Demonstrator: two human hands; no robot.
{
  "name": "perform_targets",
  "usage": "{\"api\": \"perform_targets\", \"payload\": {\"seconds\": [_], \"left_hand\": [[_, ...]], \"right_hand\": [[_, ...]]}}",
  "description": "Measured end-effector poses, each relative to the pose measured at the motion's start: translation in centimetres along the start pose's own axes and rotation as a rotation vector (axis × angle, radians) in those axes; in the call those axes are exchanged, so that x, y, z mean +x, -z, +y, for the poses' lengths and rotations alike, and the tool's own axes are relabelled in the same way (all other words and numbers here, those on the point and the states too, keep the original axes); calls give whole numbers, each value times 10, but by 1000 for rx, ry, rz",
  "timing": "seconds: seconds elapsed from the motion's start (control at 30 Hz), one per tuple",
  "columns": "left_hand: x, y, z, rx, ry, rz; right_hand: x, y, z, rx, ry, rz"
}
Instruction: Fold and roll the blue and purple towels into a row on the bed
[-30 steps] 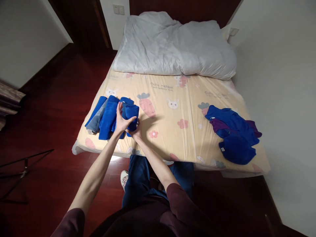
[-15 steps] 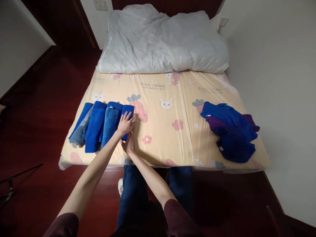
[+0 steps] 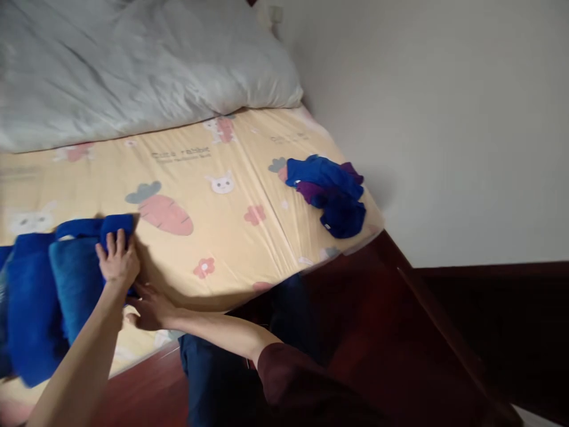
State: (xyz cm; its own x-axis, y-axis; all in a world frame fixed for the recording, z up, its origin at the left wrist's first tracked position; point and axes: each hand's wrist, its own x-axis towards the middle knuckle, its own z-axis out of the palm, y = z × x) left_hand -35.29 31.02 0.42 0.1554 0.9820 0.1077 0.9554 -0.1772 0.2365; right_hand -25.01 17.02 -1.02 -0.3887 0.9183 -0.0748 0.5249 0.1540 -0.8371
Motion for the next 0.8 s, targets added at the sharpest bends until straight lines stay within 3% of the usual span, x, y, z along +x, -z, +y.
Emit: {"api": "perform_targets", "payload": {"seconds": [0.1, 0.17, 0.23, 0.37, 0.43, 0.5, 0.57, 0.63, 0.73, 0.8], "left_hand": [[-14, -3, 18, -46, -82, 83], [-49, -4, 41, -91, -137, 128], [-109, -6, 72, -153, -171, 118], [-280, -24, 131, -431, -177, -45], [-354, -34, 144, -530, -98, -141], [-398, -39, 144, -574, 54, -207], [-410, -39, 137, -586, 224, -231], [-401, -37, 129, -597, 270, -241], [-378, -36, 120, -609, 144, -248], [-371, -38, 119, -594, 69, -256]], "right_hand": [[-48, 35, 28, 154, 157, -1], [-97, 61, 52, 254, 159, 64], [-152, 88, 80, 332, 74, 220], [-261, 141, 142, 367, -242, 641], [-306, 162, 169, 292, -387, 822], [-339, 177, 189, 206, -507, 959], [-357, 184, 200, 138, -564, 1034], [-361, 187, 204, 101, -524, 1037], [-354, 202, 205, 116, -380, 973], [-347, 226, 208, 141, -326, 969]]}}
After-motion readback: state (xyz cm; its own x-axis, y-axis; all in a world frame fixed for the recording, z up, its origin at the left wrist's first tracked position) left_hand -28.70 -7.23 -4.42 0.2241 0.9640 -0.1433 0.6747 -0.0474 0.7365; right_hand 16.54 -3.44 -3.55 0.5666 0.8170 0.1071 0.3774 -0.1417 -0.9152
